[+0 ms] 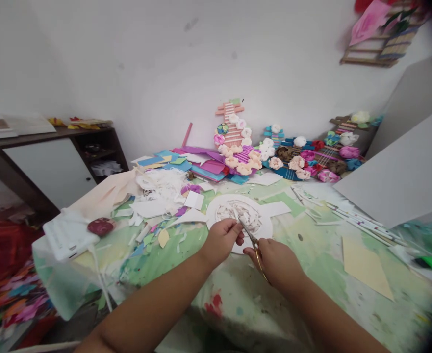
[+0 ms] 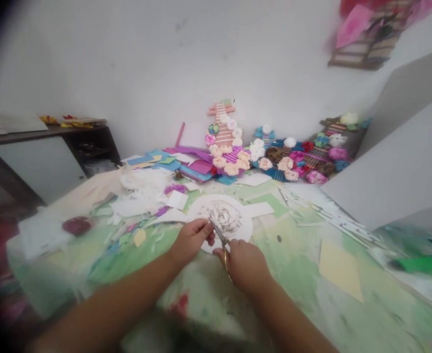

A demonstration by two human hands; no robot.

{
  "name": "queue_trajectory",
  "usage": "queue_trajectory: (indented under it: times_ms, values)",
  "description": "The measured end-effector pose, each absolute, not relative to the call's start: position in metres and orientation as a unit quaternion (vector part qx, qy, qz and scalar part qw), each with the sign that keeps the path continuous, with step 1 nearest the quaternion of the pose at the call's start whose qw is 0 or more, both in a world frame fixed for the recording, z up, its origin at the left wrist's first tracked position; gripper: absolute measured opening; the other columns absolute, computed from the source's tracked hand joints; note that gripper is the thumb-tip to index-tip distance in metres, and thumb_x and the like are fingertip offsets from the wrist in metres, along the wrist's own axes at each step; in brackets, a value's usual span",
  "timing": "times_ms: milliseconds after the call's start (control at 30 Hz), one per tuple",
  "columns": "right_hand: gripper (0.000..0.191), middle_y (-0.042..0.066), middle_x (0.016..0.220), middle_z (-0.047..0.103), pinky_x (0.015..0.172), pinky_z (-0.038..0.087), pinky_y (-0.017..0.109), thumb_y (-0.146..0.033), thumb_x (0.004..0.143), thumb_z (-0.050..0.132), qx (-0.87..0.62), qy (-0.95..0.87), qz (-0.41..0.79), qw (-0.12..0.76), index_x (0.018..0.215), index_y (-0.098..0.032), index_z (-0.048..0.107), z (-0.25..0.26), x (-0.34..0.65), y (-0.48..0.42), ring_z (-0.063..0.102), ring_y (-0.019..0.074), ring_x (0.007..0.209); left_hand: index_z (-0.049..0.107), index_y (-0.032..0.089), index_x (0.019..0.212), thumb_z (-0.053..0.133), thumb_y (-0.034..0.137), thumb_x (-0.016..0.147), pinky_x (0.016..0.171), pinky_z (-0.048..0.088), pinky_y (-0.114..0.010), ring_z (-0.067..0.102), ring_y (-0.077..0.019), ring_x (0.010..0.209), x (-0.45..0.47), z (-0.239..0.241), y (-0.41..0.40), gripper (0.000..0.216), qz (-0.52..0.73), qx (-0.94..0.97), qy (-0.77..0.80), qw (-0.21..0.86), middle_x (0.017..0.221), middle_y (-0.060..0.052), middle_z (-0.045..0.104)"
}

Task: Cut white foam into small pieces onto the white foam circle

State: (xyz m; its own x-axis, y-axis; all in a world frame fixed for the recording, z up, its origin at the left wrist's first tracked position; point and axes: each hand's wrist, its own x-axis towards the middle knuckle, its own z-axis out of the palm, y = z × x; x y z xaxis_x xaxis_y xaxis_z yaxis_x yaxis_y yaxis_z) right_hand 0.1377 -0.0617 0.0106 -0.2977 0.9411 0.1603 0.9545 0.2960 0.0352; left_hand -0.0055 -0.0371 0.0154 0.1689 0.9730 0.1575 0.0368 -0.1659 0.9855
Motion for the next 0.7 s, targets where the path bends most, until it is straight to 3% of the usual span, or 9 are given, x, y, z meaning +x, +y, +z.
queue_trajectory:
  times_ms: [267, 533, 700]
  values:
    - [0.040, 0.007, 0.062, 0.058, 0.049, 0.021, 0.026, -0.045, 0.079, 0.026, -0.584, -0.805, -0.075, 0.068, 0.067, -0.015, 0.050, 0.000, 0.145, -0.064, 0.052, 0.0166, 0.058, 0.045, 0.015, 0.053, 0.038, 0.036, 0.073, 0.053, 0.035, -0.020, 0.043, -0.0073, 0.048, -0.006, 0.009, -0.040, 0.030, 0.421, 0.685, 0.406, 0.434, 0.048, 0.003, 0.046]
    - [0.042, 0.003, 0.054, 0.053, 0.044, 0.020, 0.022, -0.050, 0.075, 0.026, -0.646, -0.758, 0.023, 0.088, 0.057, -0.018, 0.044, 0.007, 0.148, -0.060, 0.043, 0.0119, 0.049, 0.044, 0.015, 0.059, 0.039, 0.036, 0.073, 0.055, 0.037, -0.021, 0.044, -0.0069, 0.048, -0.005, 0.006, -0.034, 0.026, 0.478, 0.594, 0.418, 0.495, 0.046, 0.003, 0.047]
    - [0.041, 0.003, 0.055, 0.053, 0.045, 0.019, 0.021, -0.052, 0.073, 0.029, -0.632, -0.771, 0.034, 0.077, 0.057, -0.018, 0.045, 0.009, 0.147, -0.052, 0.042, 0.0114, 0.050, 0.046, 0.014, 0.064, 0.044, 0.033, 0.070, 0.058, 0.043, -0.025, 0.050, -0.0088, 0.057, -0.004, 0.001, -0.022, 0.020, 0.551, 0.462, 0.374, 0.586, 0.060, 0.001, 0.050]
